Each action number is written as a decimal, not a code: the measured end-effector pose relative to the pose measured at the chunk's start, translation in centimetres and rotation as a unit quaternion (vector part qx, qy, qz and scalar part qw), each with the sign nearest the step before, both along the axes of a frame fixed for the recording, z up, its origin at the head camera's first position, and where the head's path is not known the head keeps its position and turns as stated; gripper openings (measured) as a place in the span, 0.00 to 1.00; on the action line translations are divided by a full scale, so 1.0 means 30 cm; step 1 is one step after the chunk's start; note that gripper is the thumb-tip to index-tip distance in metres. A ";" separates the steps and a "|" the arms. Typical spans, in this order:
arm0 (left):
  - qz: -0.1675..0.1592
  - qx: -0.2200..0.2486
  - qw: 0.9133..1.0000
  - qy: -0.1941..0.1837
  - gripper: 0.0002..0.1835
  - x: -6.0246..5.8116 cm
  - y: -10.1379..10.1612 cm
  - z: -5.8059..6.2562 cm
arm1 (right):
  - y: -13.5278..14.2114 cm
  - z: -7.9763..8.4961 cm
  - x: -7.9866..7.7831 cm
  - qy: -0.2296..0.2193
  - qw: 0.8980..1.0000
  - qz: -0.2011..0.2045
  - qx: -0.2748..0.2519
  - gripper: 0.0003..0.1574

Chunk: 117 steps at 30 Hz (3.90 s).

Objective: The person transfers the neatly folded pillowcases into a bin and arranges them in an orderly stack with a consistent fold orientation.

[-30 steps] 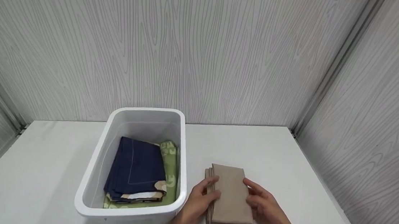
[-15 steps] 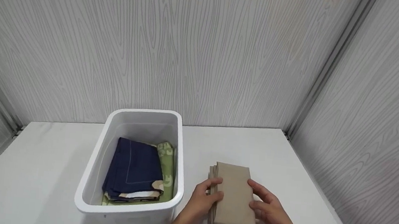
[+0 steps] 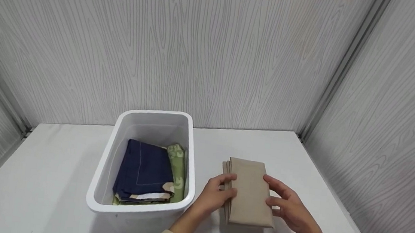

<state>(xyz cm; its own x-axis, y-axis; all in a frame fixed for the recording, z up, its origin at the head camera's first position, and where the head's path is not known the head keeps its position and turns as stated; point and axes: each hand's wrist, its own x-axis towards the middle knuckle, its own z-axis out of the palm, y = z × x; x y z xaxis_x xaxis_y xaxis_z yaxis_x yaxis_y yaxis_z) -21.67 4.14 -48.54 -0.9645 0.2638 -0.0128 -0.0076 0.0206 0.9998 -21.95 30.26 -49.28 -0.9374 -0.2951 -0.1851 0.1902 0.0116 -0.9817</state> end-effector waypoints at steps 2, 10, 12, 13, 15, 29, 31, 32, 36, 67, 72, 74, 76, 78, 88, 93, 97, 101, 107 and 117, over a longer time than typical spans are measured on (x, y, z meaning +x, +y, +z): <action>-0.001 -0.001 1.000 -0.001 0.24 0.000 0.001 0.015 | 0.005 0.015 -0.005 0.003 1.000 0.006 0.002 0.46; -0.014 0.024 0.999 -0.035 0.24 0.004 0.003 0.078 | 0.021 0.075 -0.013 0.016 1.000 0.024 0.011 0.46; -0.011 0.023 0.999 -0.030 0.24 0.005 0.005 0.090 | 0.023 0.090 -0.016 0.021 0.999 0.026 0.013 0.46; -0.009 0.024 0.999 -0.028 0.25 0.006 0.006 0.095 | 0.024 0.098 -0.017 0.023 0.999 0.028 0.013 0.46; -0.004 0.022 0.999 -0.024 0.25 0.009 0.010 0.101 | 0.026 0.112 -0.019 0.028 0.999 0.033 0.015 0.46; -0.002 0.015 1.000 0.000 0.26 0.024 0.027 0.188 | 0.045 0.191 -0.026 0.049 0.998 0.044 0.006 0.44; -0.004 0.018 1.000 0.003 0.27 0.026 0.024 0.209 | 0.045 0.204 -0.027 0.055 0.997 0.050 -0.003 0.44; -0.005 0.019 1.000 0.004 0.27 0.027 0.022 0.220 | 0.044 0.211 -0.028 0.059 0.997 0.053 -0.006 0.43; -0.010 0.023 1.000 0.012 0.28 0.031 0.007 0.262 | 0.035 0.243 -0.029 0.068 0.996 0.059 -0.020 0.42; -0.024 0.042 0.999 0.008 0.29 0.017 -0.171 0.388 | -0.113 0.365 -0.076 0.094 0.989 0.110 -0.002 0.44; -0.025 0.028 0.999 0.012 0.30 0.014 -0.196 0.401 | -0.134 0.381 -0.082 0.091 0.989 0.117 -0.009 0.44; -0.026 0.021 0.999 0.013 0.30 0.015 -0.205 0.406 | -0.142 0.387 -0.083 0.092 0.988 0.121 -0.009 0.44; -0.026 0.019 0.999 0.011 0.30 0.017 -0.215 0.411 | -0.149 0.393 -0.084 0.094 0.988 0.125 -0.010 0.44; -0.026 0.016 1.000 0.010 0.30 0.020 -0.224 0.418 | -0.156 0.399 -0.086 0.096 0.987 0.129 -0.010 0.45; -0.021 -0.010 0.999 0.023 0.29 0.022 -0.274 0.430 | -0.203 0.423 -0.097 0.099 0.985 0.143 -0.011 0.44; -0.010 -0.025 0.999 0.034 0.30 0.024 -0.299 0.436 | -0.230 0.434 -0.101 0.098 0.984 0.146 -0.014 0.45; -0.005 -0.024 0.999 0.030 0.30 0.026 -0.315 0.442 | -0.249 0.442 -0.103 0.093 0.985 0.146 -0.017 0.45; -0.002 -0.033 0.999 0.039 0.30 0.027 -0.331 0.449 | -0.269 0.447 -0.105 0.091 0.985 0.146 -0.010 0.46; -0.007 -0.058 0.997 0.060 0.30 0.031 -0.360 0.461 | -0.304 0.454 -0.107 0.091 0.984 0.151 0.002 0.46; -0.008 -0.045 0.998 0.031 0.31 0.037 -0.404 0.481 | -0.361 0.462 -0.108 0.086 0.985 0.151 0.013 0.47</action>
<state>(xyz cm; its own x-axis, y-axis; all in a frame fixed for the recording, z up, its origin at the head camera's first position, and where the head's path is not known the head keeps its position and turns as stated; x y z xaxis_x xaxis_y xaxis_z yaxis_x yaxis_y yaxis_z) -20.57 -7.98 -34.10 -0.9600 0.2792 0.0216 0.0546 0.1109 0.9923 -25.20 19.42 -35.42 -0.8256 -0.5627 -0.0427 0.0049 0.0686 -0.9976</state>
